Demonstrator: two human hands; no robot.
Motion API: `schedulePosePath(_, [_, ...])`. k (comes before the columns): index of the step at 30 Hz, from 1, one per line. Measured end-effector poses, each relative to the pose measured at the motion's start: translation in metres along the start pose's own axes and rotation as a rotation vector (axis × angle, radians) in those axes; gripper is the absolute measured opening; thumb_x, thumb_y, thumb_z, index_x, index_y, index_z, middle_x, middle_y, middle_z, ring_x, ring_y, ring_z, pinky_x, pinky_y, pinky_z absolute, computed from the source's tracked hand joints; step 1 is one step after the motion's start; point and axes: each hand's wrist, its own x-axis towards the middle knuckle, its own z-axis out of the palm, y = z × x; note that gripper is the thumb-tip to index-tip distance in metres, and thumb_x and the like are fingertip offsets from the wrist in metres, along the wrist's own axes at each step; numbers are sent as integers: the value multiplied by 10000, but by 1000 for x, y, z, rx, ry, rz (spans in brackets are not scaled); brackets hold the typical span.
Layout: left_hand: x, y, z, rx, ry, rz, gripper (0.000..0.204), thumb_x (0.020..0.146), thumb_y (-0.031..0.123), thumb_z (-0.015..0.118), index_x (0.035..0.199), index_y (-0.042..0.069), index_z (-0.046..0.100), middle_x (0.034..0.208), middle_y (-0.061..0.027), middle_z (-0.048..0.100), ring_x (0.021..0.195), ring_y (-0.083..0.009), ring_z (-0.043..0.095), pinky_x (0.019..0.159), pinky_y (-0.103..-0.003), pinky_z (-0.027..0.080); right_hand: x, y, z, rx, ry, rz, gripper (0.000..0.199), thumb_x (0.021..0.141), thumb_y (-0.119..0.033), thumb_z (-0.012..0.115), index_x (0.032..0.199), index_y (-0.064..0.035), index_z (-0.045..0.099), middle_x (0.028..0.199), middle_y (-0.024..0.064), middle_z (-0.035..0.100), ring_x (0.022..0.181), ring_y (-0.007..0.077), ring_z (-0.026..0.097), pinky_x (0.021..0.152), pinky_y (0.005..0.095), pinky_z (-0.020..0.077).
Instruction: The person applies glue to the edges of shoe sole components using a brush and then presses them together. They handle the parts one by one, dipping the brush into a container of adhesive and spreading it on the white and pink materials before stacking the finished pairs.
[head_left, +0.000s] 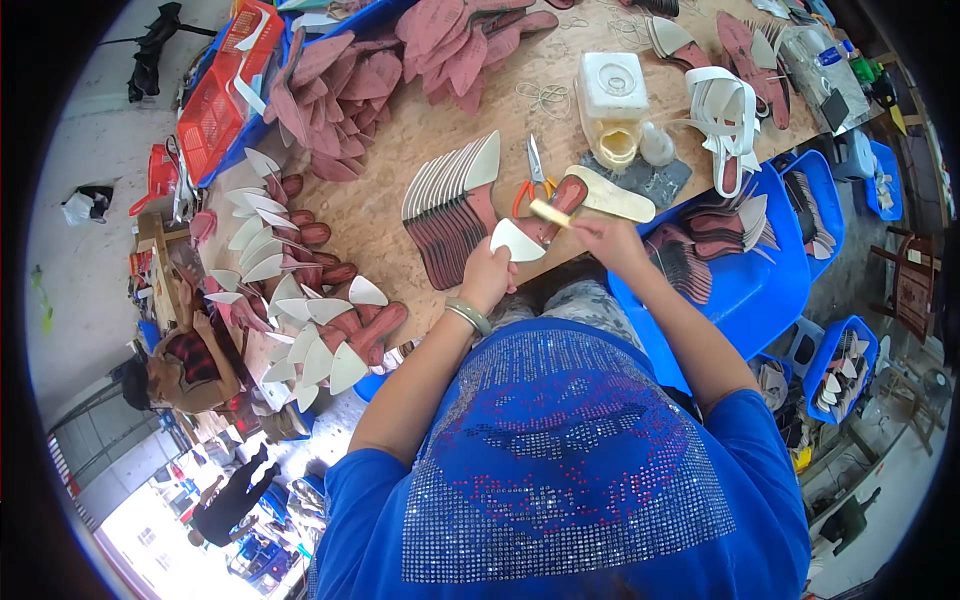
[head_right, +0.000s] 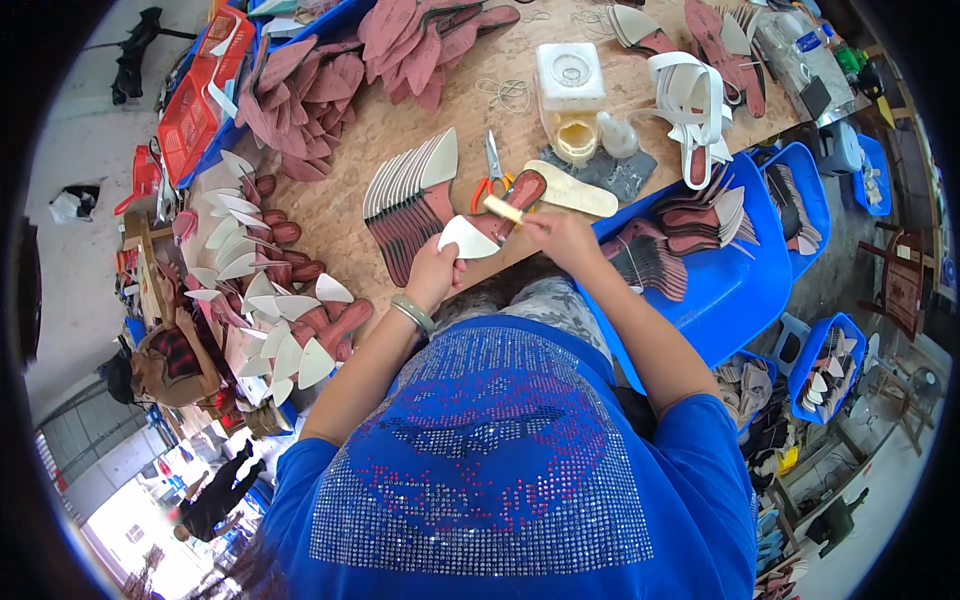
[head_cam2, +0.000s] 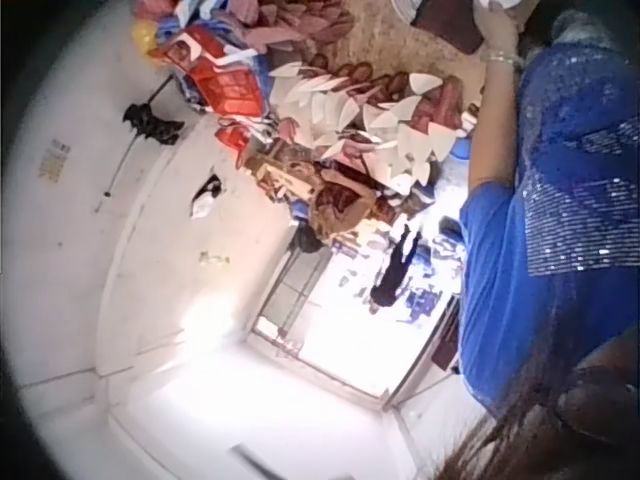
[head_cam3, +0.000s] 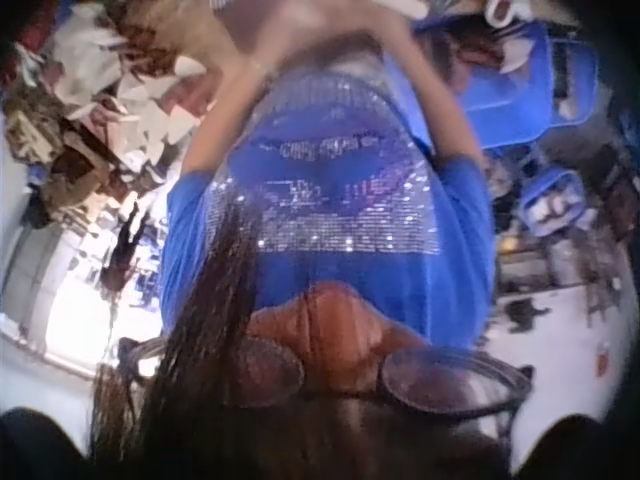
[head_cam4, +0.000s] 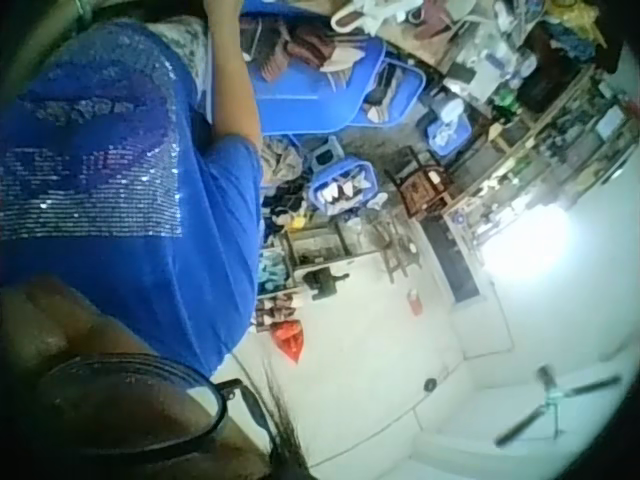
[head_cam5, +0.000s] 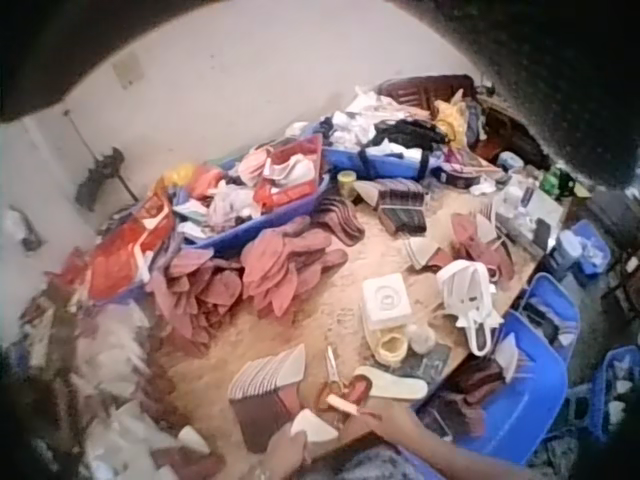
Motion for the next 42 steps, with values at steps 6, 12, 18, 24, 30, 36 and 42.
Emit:
schedulePosePath(6, [0, 0, 0, -119, 6, -56, 178, 875, 153, 431, 956, 21, 519, 661, -33, 521, 483, -93, 446, 439, -265, 420, 18, 33, -20, -114, 176, -11, 203, 827, -243, 623, 968, -129, 715, 829, 155, 671, 732, 320, 659, 659, 376, 524])
schedulePosePath(12, [-5, 3, -3, -203, -15, -34, 186, 896, 164, 443, 993, 27, 522, 667, -25, 520, 485, -73, 441, 446, -255, 433, -4, 47, -29, -152, 137, 100, 235, 847, -264, 612, 1007, -115, 699, 886, 172, 667, 782, 319, 657, 688, 375, 524])
schedulePosePath(18, [-25, 3, -15, -284, -2, 96, 222, 913, 181, 447, 1047, 17, 512, 675, -46, 530, 450, -85, 451, 430, -255, 442, -48, -7, -13, 19, 33, -217, 226, 829, -168, 668, 1022, -51, 687, 891, 136, 695, 724, 244, 674, 661, 316, 520])
schedulePosePath(24, [-49, 12, -38, -367, 102, 220, 248, 933, 190, 442, 1102, 22, 511, 677, -43, 526, 452, -77, 445, 422, -249, 432, -37, -62, -14, 530, -260, 277, 239, 862, -150, 647, 1052, -8, 672, 850, 33, 691, 720, 123, 621, 667, 250, 495])
schedulePosePath(30, [-67, 15, -59, -456, 204, 278, 244, 954, 194, 449, 1137, 41, 501, 690, -34, 514, 486, -71, 453, 442, -238, 439, -25, -96, 3, 337, -131, -80, 241, 862, -143, 645, 1062, -12, 675, 916, 46, 695, 837, 76, 606, 763, 226, 473])
schedulePosePath(36, [-80, -1, -76, -388, 275, 334, 280, 958, 191, 419, 1181, 32, 483, 678, -42, 515, 467, -84, 465, 438, -248, 442, -3, -147, 18, 500, -194, -84, 229, 870, -145, 636, 1060, -24, 679, 758, -17, 638, 629, 41, 537, 553, 203, 426])
schedulePosePath(42, [-97, -2, -85, -195, 352, 400, 346, 960, 204, 391, 1265, 43, 424, 651, -40, 518, 455, -105, 491, 438, -258, 439, 44, -173, 39, 181, -162, -260, 258, 888, -145, 617, 1098, 0, 651, 824, -9, 640, 650, 57, 528, 582, 209, 430])
